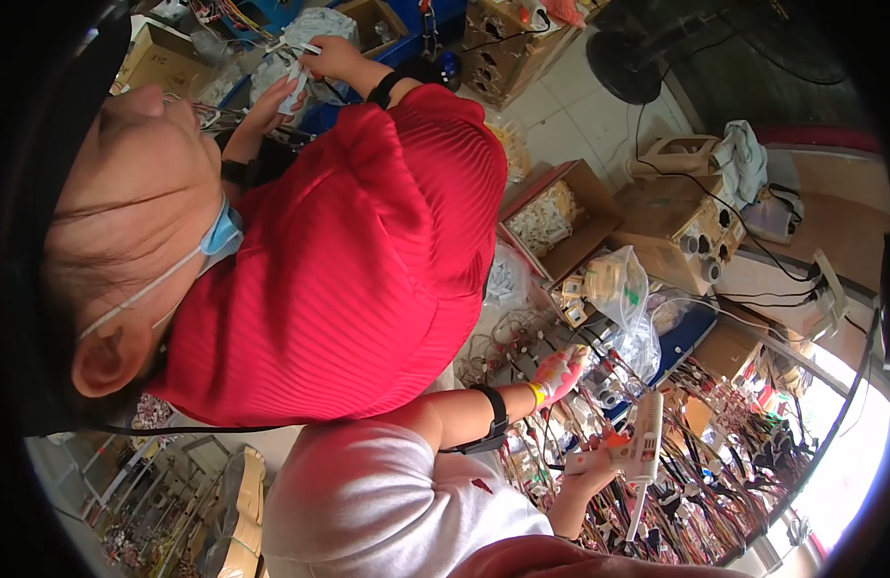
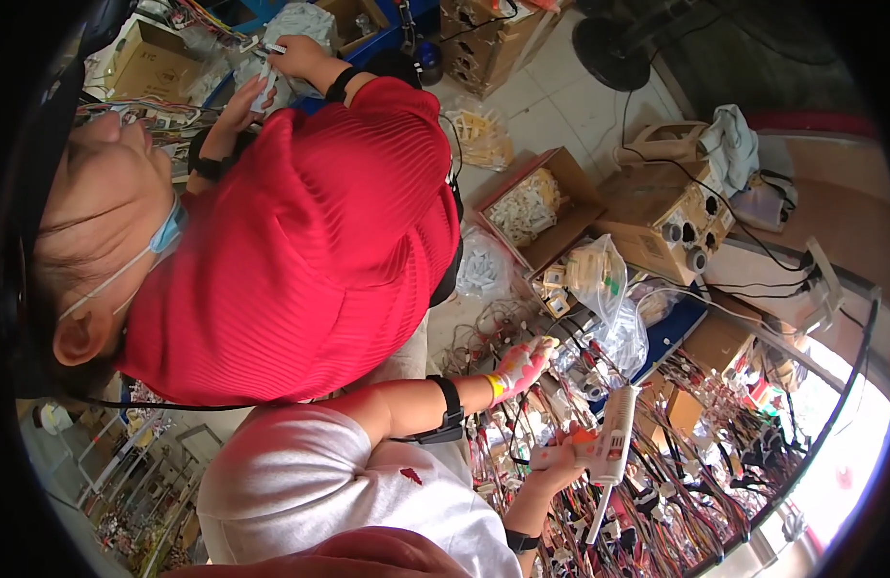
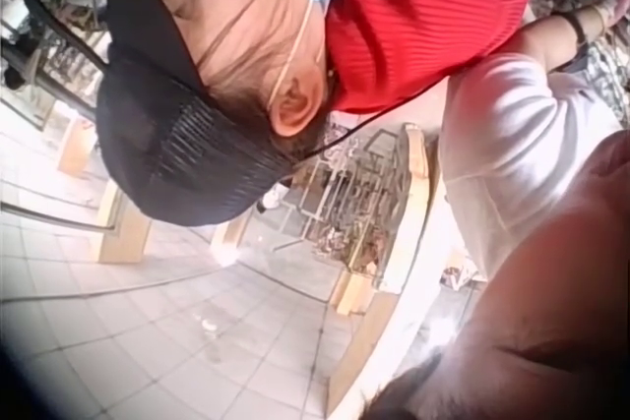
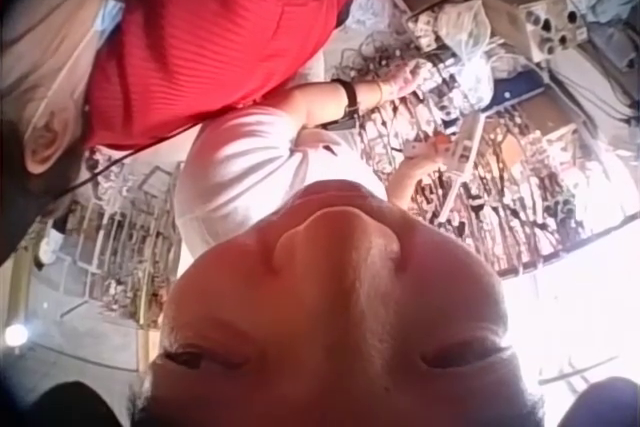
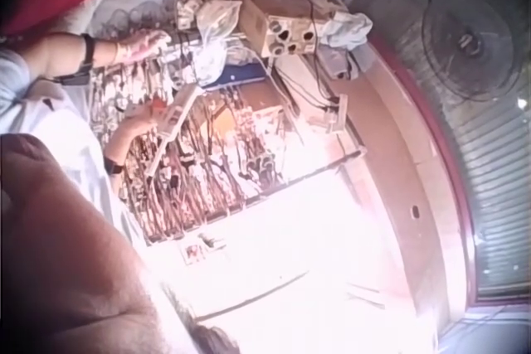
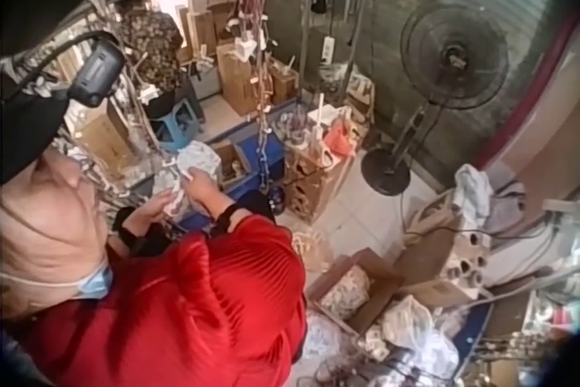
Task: The person applies glue to connectors on a wire harness rack using a glue gun, then watches as another person removes a bundle of harnesses before continuing to glue more connectors.
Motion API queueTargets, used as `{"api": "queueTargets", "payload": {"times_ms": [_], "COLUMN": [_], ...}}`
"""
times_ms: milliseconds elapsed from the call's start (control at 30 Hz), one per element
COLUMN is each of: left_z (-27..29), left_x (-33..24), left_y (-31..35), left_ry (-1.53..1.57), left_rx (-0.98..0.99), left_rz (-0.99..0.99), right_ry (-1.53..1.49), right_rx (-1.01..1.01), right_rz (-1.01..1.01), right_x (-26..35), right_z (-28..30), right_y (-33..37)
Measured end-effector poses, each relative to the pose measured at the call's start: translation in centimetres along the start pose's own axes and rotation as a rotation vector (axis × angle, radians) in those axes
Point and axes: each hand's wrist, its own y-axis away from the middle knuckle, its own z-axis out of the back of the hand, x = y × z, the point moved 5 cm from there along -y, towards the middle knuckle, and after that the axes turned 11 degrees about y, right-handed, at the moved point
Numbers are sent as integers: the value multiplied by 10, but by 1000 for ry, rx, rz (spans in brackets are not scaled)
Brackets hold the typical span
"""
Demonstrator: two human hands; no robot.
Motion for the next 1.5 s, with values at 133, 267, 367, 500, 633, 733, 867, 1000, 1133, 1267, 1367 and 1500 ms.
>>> {"api": "queueTargets", "payload": {"times_ms": [133, 267, 367, 500, 633, 733, 867, 1000, 1133, 1267, 1367, 1500], "left_z": [8, 2, 2, 2, 2, 0, 8, 10, -6, 26, 5, 12], "left_x": [11, -20, -24, -11, -1, -17, -30, -23, -35, 32, -5, -21], "left_y": [-6, 10, 14, 8, 1, 12, 14, 11, 18, -19, 3, 6], "left_ry": [62, 39, -4, 110, 139, 130, 69, 109, 57, 528, 208, -1], "left_rx": [-53, -7, -35, 5, -4, -34, -25, -43, 27, -129, -1, -66], "left_rz": [-152, -36, -97, 17, 30, 85, 22, 27, 73, -134, 87, 6], "right_ry": [1, -10, 6, 10, 45, 100, 88, 101, 115, 160, 146, 140], "right_rx": [20, -17, -23, 12, -28, 2, 19, 32, -12, 53, 36, 18], "right_rz": [-12, 6, -4, 4, -15, 44, 20, 23, 47, 8, 105, 23], "right_x": [0, -3, -4, -1, 1, 9, 7, 7, 9, 13, 16, 13], "right_z": [-5, 5, 6, 1, 0, -4, -7, -11, 2, -31, -16, -19], "right_y": [2, 1, 0, 3, 5, 7, 7, 8, 6, 15, 12, 11]}}
